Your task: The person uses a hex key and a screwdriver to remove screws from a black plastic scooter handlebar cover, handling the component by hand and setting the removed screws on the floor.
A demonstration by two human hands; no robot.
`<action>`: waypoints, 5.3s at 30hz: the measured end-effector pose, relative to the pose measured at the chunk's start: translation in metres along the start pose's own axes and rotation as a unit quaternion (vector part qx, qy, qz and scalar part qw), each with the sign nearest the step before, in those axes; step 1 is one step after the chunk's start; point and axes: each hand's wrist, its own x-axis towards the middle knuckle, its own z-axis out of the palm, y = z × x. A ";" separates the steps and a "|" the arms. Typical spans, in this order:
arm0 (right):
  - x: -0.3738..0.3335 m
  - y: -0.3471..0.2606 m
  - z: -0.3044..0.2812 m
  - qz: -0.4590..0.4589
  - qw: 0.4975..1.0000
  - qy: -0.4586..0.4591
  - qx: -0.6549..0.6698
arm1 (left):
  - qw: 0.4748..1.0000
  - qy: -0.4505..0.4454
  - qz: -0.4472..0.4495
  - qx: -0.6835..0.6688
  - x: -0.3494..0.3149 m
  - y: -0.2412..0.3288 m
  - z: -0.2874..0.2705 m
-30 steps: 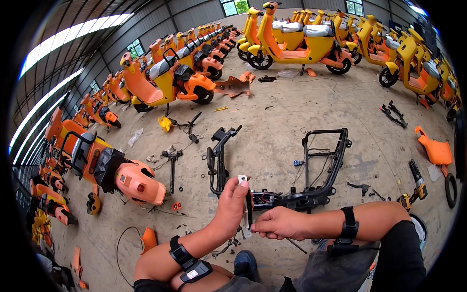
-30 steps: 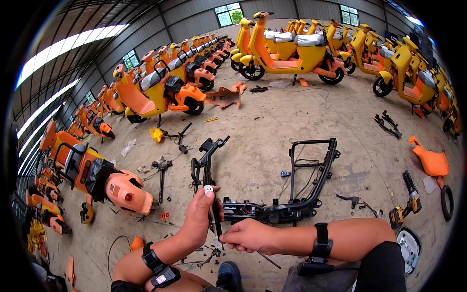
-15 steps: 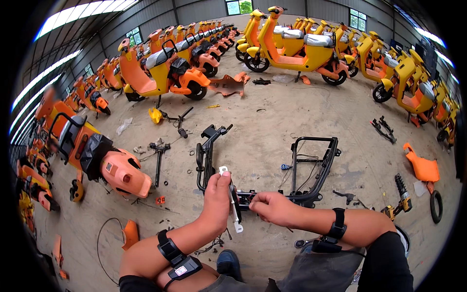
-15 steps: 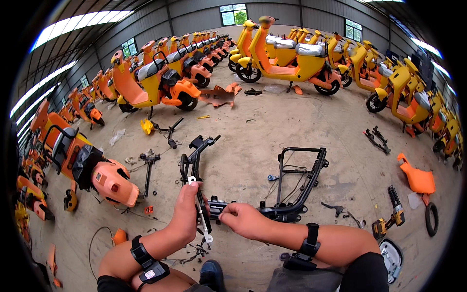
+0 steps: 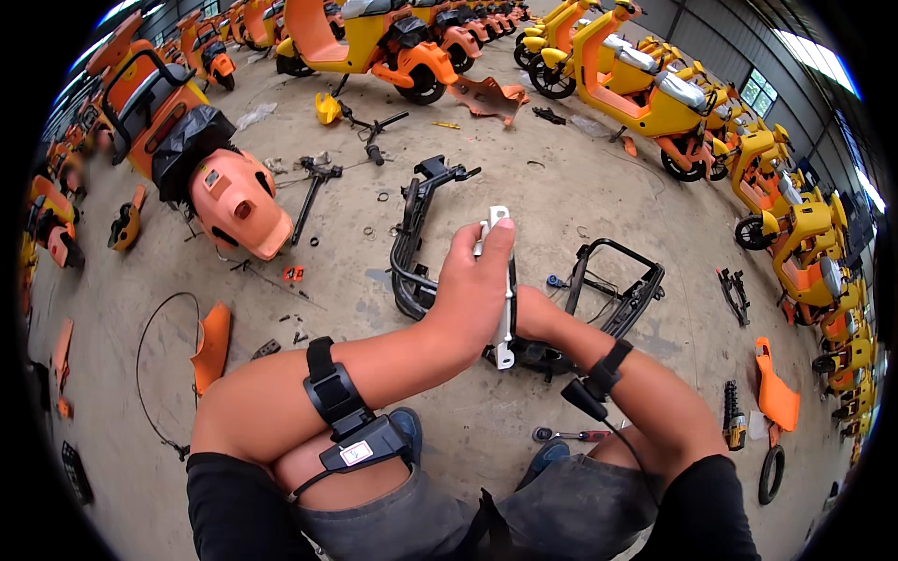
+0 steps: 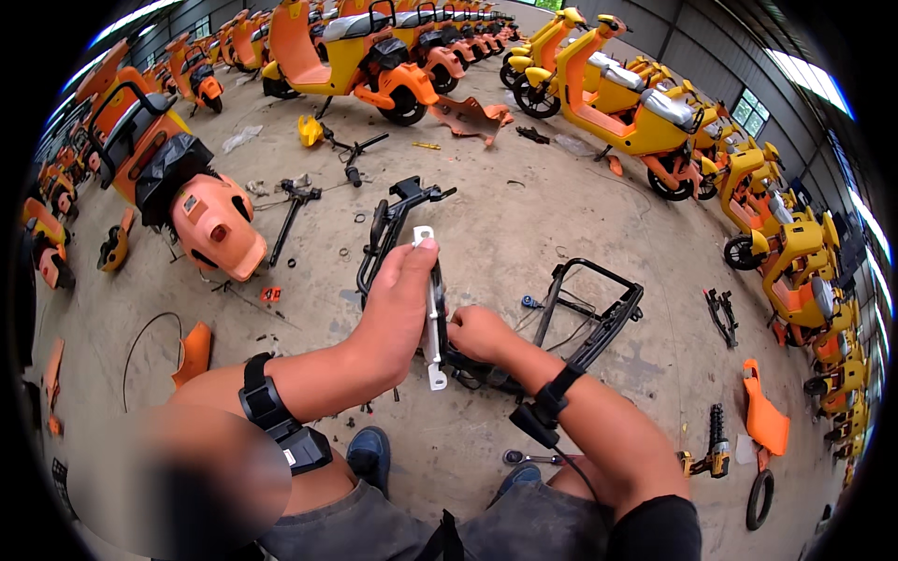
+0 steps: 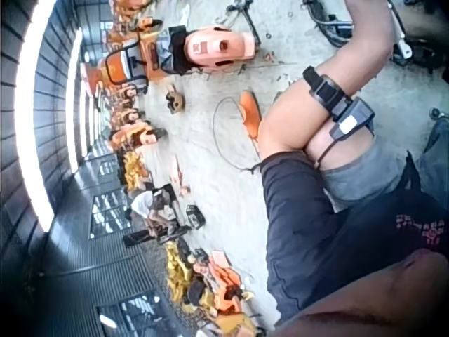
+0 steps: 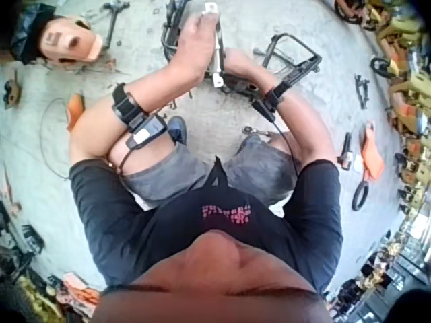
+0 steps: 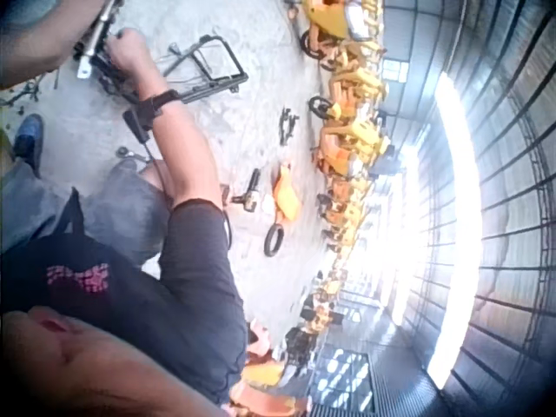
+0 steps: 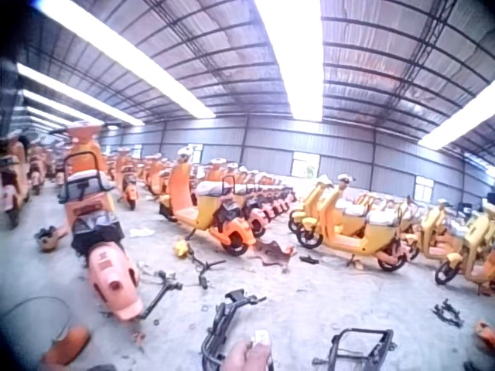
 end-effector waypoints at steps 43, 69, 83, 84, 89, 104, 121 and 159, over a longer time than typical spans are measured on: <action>-0.008 -0.007 0.053 -0.136 0.977 -0.109 0.124 | 0.998 -0.020 -0.060 0.003 -0.005 0.002 -0.002; -0.163 -0.105 -0.121 -0.183 0.831 0.272 0.450 | 0.929 -0.202 -0.293 -0.100 -0.007 -0.017 0.004; -0.158 -0.104 -0.104 -0.341 0.881 0.220 0.244 | 0.937 -0.115 -0.300 -0.138 -0.004 -0.008 0.006; -0.159 -0.103 -0.104 -0.342 0.880 0.216 0.248 | 0.934 -0.110 -0.306 -0.146 -0.005 -0.007 0.007; -0.157 -0.100 -0.100 -0.321 0.880 0.212 0.279 | 0.936 -0.096 -0.309 -0.139 -0.006 -0.008 0.008; -0.156 -0.106 -0.093 -0.309 0.874 0.234 0.292 | 0.943 -0.103 -0.294 -0.118 -0.009 -0.004 0.007; -0.157 -0.105 -0.096 -0.342 0.874 0.270 0.214 | 0.945 -0.094 -0.302 -0.078 -0.012 -0.001 0.013; -0.170 -0.114 -0.112 -0.341 0.871 0.225 0.272 | 0.952 -0.099 -0.274 -0.096 -0.011 0.001 0.010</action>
